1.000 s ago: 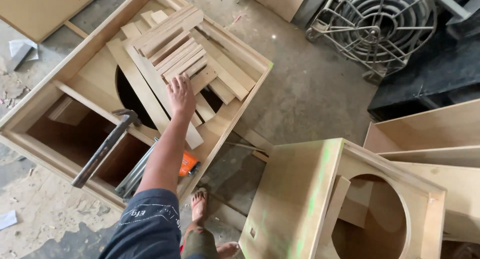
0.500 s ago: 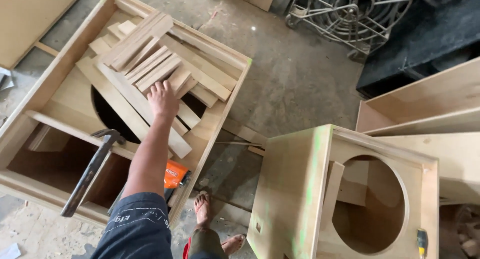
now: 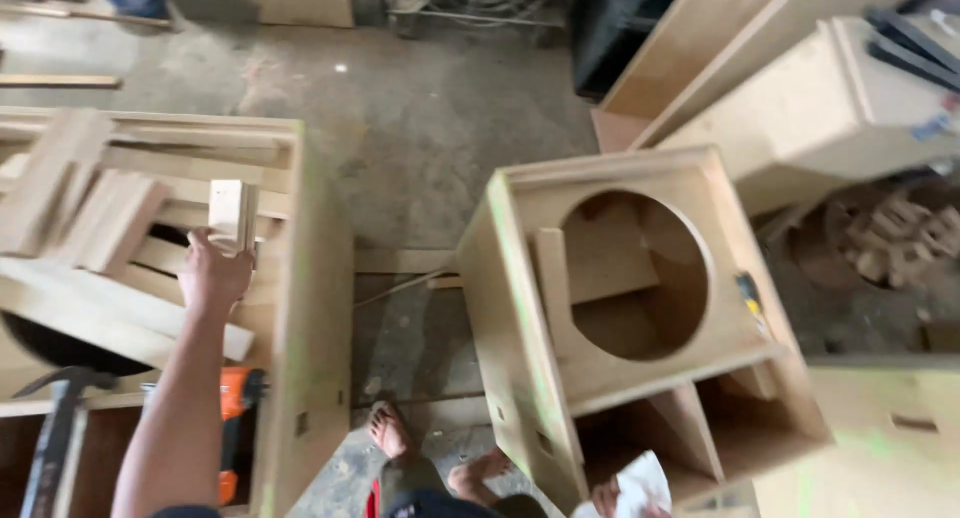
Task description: Assembling a wooden structure by positioning slats and securing them with a nail gun and hammer.
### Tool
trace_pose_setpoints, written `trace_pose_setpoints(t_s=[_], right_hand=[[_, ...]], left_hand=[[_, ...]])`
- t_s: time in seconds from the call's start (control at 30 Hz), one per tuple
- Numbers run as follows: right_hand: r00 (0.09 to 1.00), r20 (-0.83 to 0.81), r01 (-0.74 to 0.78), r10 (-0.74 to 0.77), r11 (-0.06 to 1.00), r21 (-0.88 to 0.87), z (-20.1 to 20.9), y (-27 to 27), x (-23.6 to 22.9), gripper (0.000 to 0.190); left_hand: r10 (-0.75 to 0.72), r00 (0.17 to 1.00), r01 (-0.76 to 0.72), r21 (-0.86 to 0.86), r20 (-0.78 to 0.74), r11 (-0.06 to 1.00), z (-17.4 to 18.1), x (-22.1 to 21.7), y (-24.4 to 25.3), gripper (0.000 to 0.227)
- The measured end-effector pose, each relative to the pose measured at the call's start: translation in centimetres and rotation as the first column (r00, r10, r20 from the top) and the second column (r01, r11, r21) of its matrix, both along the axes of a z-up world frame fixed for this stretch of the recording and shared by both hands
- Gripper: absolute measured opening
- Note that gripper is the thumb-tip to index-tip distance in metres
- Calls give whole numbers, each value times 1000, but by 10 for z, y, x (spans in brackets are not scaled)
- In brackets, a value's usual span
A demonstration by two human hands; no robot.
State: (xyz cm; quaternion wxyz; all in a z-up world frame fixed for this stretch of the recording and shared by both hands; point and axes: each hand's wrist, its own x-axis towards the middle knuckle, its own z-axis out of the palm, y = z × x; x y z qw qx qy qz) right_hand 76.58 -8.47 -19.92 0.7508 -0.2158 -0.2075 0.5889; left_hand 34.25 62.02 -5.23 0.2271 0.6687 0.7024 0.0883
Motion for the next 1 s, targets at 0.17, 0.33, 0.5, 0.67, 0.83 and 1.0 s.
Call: trace_pose_setpoints(t_s=[0.17, 0.33, 0.5, 0.67, 0.83, 1.0], right_hand=[[828, 134, 558, -545, 775, -296, 215, 45, -19, 46], [874, 93, 484, -477, 840, -245, 213, -8, 15, 47], [618, 62, 710, -784, 522, -473, 225, -32, -1, 45], [651, -16, 725, -759, 628, -283, 203, -41, -4, 49], [396, 2, 847, -918, 364, -387, 240, 35, -35, 43], [446, -57, 809, -893, 429, -401, 257, 103, -34, 41]], left_hand=[[1, 935, 34, -92, 354, 995, 91, 150, -122, 61], [-378, 898, 431, -277, 226, 859, 79, 315, -211, 74], [-971, 241, 971, -12, 8, 241, 16, 443, -223, 60], [-879, -402, 893, 101, -255, -438, -98, 501, -177, 45], [-886, -458, 849, -332, -74, -411, -26, 503, -170, 70], [-923, -378, 767, -532, 75, -358, 49, 529, -170, 71]])
